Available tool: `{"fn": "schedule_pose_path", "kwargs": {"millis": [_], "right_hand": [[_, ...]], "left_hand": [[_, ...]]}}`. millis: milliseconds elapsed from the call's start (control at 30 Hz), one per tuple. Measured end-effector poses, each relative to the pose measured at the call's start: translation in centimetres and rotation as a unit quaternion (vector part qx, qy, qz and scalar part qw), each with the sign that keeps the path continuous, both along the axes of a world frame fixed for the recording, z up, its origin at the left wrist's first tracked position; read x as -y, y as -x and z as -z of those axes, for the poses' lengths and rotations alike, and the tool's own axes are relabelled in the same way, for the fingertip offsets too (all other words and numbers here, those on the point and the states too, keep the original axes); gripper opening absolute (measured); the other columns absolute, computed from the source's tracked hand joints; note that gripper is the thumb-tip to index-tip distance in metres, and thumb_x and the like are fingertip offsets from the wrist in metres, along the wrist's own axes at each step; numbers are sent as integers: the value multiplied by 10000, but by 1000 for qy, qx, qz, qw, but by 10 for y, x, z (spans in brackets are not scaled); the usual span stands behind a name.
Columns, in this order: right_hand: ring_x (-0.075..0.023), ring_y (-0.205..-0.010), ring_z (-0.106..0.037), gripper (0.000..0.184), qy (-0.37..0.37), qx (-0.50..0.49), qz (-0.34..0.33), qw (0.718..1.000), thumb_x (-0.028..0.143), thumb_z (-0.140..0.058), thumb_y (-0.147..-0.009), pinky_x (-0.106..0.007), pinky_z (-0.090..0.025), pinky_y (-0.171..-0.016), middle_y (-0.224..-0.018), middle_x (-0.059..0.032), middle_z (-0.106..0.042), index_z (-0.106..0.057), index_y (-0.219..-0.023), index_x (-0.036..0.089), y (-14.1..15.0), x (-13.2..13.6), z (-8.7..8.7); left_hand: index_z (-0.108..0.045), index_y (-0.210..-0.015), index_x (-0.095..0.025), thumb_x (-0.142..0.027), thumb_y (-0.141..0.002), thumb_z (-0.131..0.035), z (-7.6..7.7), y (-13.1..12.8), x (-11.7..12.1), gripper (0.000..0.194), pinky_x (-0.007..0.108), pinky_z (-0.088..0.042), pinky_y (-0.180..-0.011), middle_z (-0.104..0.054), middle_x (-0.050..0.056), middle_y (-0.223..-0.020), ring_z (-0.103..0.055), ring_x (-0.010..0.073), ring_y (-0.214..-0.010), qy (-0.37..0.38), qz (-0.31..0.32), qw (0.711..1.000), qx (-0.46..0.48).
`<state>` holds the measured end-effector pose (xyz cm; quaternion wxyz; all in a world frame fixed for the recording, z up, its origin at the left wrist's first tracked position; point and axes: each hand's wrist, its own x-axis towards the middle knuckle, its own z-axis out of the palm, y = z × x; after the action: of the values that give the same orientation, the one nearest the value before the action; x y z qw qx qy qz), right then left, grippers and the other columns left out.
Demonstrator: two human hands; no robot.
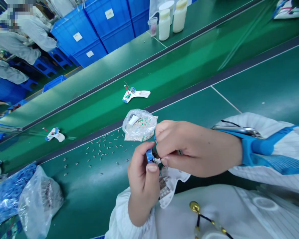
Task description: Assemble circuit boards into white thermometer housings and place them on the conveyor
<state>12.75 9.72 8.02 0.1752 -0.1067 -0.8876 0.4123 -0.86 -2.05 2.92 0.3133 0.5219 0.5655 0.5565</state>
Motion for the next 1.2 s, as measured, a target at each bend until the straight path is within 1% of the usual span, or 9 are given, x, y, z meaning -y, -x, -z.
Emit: {"fn": "schedule_pose_path", "kwargs": {"millis": [200, 300, 467, 633, 733, 867, 967, 1067, 1200], "right_hand": [[-104, -552, -278, 370, 33, 30, -36, 998, 129, -425, -804, -274, -256, -612, -473, 27, -318, -236, -488, 162, -1, -3, -4], [-105, -565, -283, 355, 29, 39, -34, 998, 124, -429, -803, -276, -250, -623, -480, 27, -322, -260, -492, 157, -1, -3, -4], [-116, -595, -282, 323, -4, 80, -9, 997, 121, -414, -807, -292, -249, -659, -499, 21, -325, -316, -501, 152, -1, -1, -5], [-128, -615, -291, 300, -8, 101, 29, 994, 131, -395, -797, -295, -251, -657, -519, 6, -345, -333, -505, 158, 0, 2, 1], [-129, -620, -305, 288, 7, 99, 39, 994, 135, -398, -773, -294, -260, -659, -514, -1, -369, -326, -496, 158, 1, 4, 4], [-128, -615, -311, 285, 27, 98, 26, 995, 140, -403, -744, -294, -268, -659, -506, -7, -392, -324, -471, 158, -1, 7, 4], [-128, -601, -303, 261, 23, 85, 43, 995, 123, -383, -728, -295, -266, -647, -513, -8, -384, -327, -477, 165, -4, 10, 3], [-123, -584, -298, 254, 19, 65, 48, 997, 110, -369, -724, -290, -268, -640, -506, -3, -369, -318, -482, 165, -5, 12, 3], [-113, -578, -323, 266, 28, 55, 47, 997, 100, -370, -734, -276, -292, -653, -499, 2, -390, -352, -474, 157, -7, 14, 5]], "left_hand": [[-560, -1179, -252, -474, -950, -410, -1, 2, 2, 352, 233, -439, -569, -640, -3, -777, -568, 137, -608, -25, 21, 995, -97], [-528, -1210, -231, -446, -966, -380, -3, 2, 1, 357, 242, -455, -585, -651, 10, -810, -593, 145, -638, -31, 28, 988, -146], [-488, -1234, -220, -403, -985, -336, -5, 1, 1, 344, 251, -464, -609, -669, 33, -907, -621, 153, -694, 4, 26, 982, -185], [-460, -1230, -227, -392, -992, -297, -8, 0, 1, 332, 259, -424, -562, -661, 24, -861, -591, 151, -620, 54, 16, 973, -222], [-362, -1293, -233, -402, -985, -289, -13, -1, 4, 359, 281, -441, -568, -674, 55, -930, -624, 181, -647, 93, 36, 960, -262], [-243, -1325, -222, -375, -942, -373, -19, -7, 10, 432, 339, -474, -547, -674, 104, -922, -666, 264, -678, 178, 54, 923, -337], [-243, -1300, -198, -312, -912, -369, -21, -14, 14, 424, 399, -479, -543, -662, 118, -842, -669, 320, -660, 173, 23, 894, -413], [-239, -1285, -174, -260, -892, -365, -22, -20, 14, 421, 420, -482, -527, -647, 114, -774, -663, 334, -619, 156, -1, 873, -461], [-236, -1254, -162, -225, -875, -363, -26, -20, 9, 404, 409, -491, -492, -654, 118, -753, -669, 333, -597, 170, 33, 874, -454]]}}
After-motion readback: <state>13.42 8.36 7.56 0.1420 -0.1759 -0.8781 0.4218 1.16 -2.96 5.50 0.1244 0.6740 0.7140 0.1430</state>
